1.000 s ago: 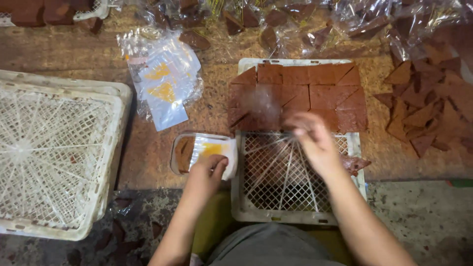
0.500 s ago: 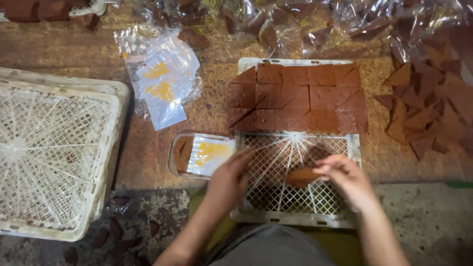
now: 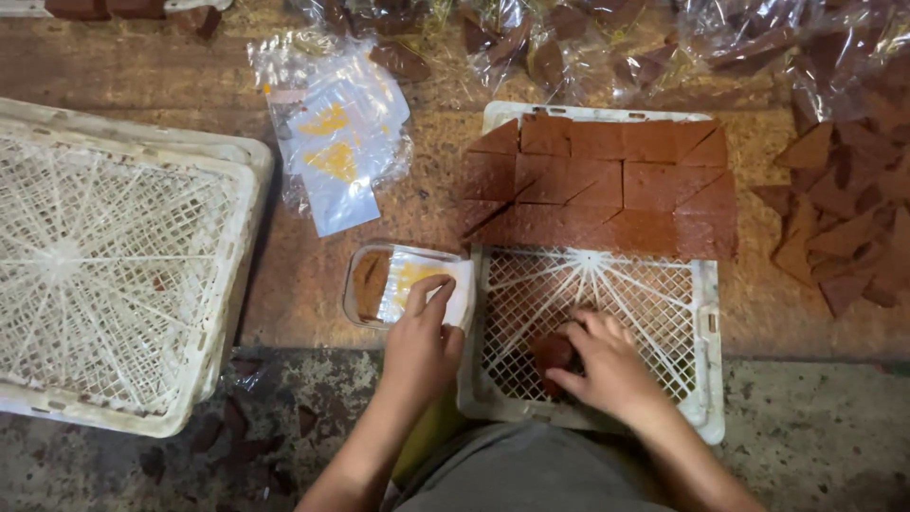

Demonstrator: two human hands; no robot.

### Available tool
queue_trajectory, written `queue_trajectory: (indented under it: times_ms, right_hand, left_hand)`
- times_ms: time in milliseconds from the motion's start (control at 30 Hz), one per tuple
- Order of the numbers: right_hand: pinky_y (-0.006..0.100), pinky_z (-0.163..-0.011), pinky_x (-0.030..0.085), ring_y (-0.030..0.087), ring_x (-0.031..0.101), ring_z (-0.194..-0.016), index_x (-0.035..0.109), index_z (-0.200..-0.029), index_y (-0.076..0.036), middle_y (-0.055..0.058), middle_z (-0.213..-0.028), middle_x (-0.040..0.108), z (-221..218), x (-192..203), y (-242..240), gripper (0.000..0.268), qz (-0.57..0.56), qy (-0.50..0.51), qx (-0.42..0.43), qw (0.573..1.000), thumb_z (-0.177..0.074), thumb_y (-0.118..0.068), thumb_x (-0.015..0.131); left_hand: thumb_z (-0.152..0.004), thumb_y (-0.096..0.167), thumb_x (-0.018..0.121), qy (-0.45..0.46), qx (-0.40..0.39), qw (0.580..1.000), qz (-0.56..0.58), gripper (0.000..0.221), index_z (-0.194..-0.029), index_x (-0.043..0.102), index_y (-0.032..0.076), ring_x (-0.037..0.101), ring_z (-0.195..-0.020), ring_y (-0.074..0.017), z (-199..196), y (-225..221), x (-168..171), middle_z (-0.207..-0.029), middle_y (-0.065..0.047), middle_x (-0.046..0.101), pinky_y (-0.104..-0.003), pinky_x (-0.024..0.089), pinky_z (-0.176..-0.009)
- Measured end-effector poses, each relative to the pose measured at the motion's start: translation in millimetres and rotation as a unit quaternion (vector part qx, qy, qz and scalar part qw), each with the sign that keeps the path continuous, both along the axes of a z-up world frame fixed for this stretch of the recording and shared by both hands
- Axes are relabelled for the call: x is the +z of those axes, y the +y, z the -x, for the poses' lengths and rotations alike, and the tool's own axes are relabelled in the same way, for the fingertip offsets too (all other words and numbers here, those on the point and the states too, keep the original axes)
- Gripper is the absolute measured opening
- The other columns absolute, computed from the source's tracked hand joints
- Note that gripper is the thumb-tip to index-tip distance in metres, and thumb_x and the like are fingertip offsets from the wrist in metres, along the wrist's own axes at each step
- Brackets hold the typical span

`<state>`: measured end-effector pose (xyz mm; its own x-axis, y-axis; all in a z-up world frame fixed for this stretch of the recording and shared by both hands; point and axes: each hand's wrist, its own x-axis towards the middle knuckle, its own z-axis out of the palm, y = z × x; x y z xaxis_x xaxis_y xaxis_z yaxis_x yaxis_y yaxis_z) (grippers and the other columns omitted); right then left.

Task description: Packing triangular food pieces from a drying tray into a small plastic container

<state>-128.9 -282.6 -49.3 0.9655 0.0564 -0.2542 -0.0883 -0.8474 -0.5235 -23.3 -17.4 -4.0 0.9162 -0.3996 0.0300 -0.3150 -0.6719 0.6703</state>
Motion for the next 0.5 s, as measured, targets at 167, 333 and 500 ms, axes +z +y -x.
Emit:
queue_trajectory:
  times_ms: [167, 333, 500]
  right_hand:
    - [0.032, -0.080, 0.052, 0.018, 0.073, -0.090, 0.056, -0.106, -0.021, 0.002, -0.102, 0.076, -2, 45, 30, 0.027, -0.105, 0.163, -0.062, 0.979, -0.090, -0.033, 0.073]
    - [0.046, -0.108, 0.046, 0.036, 0.059, -0.128, 0.052, -0.145, -0.018, 0.021, -0.145, 0.051, -26, 81, 50, 0.066, -0.216, -0.166, 0.051, 0.961, -0.086, 0.012, 0.050]
    - [0.046, -0.086, 0.051, 0.035, 0.066, -0.102, 0.027, -0.159, -0.027, 0.013, -0.117, 0.064, -65, 97, 63, 0.069, -0.065, 0.072, 0.000, 0.995, -0.093, -0.020, 0.044]
  left_hand:
    - [-0.086, 0.011, 0.065, 0.043, -0.055, 0.998, 0.009, 0.051, -0.136, 0.058, 0.003, 0.071, -0.055, -0.0220, 4, -17, 7, -0.145, -0.008, 0.049, -0.047, 0.055, -0.054]
    - [-0.076, 0.006, 0.056, 0.039, -0.110, 0.988, 0.101, 0.065, -0.141, 0.050, 0.003, 0.066, -0.109, -0.0431, 5, -27, 17, -0.144, -0.017, 0.049, -0.056, 0.055, -0.080]
    - [-0.092, 0.001, 0.063, -0.106, -0.205, 0.965, 0.122, 0.059, -0.149, 0.046, 0.000, 0.066, -0.121, -0.0436, 21, -34, 14, -0.151, -0.024, 0.049, -0.051, 0.057, -0.091]
